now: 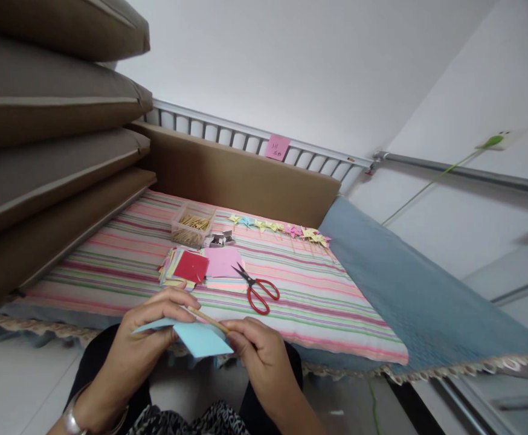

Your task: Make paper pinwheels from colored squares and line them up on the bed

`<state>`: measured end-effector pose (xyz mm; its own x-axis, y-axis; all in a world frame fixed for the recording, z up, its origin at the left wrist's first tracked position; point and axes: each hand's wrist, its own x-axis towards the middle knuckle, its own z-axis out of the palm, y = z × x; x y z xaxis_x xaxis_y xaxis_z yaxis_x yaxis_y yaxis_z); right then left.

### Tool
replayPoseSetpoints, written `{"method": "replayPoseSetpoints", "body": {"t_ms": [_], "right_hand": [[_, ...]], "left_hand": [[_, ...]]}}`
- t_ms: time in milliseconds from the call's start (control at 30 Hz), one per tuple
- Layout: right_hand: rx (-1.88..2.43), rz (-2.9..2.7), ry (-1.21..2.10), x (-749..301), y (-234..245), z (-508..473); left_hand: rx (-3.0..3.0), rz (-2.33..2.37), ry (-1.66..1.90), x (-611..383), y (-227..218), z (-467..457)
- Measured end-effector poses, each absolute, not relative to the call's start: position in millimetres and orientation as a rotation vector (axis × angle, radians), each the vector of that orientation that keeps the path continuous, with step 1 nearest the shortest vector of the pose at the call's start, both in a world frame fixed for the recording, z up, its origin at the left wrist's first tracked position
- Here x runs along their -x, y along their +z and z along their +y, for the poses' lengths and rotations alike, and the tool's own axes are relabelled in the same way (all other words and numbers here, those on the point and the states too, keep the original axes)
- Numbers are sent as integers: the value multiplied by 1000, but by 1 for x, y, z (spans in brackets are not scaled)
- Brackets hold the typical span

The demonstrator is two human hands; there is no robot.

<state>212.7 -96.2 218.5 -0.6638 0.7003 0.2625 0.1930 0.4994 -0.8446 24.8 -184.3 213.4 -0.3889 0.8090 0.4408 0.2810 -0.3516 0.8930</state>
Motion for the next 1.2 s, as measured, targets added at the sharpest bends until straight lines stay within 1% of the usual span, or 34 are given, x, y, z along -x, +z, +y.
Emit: {"method": "replayPoseSetpoints", "body": {"t_ms": [1200], "right_hand": [[717,-2130,1020,-214,216,-103]], "left_hand": [[-1423,1393,1863,-25,211,-188]]}}
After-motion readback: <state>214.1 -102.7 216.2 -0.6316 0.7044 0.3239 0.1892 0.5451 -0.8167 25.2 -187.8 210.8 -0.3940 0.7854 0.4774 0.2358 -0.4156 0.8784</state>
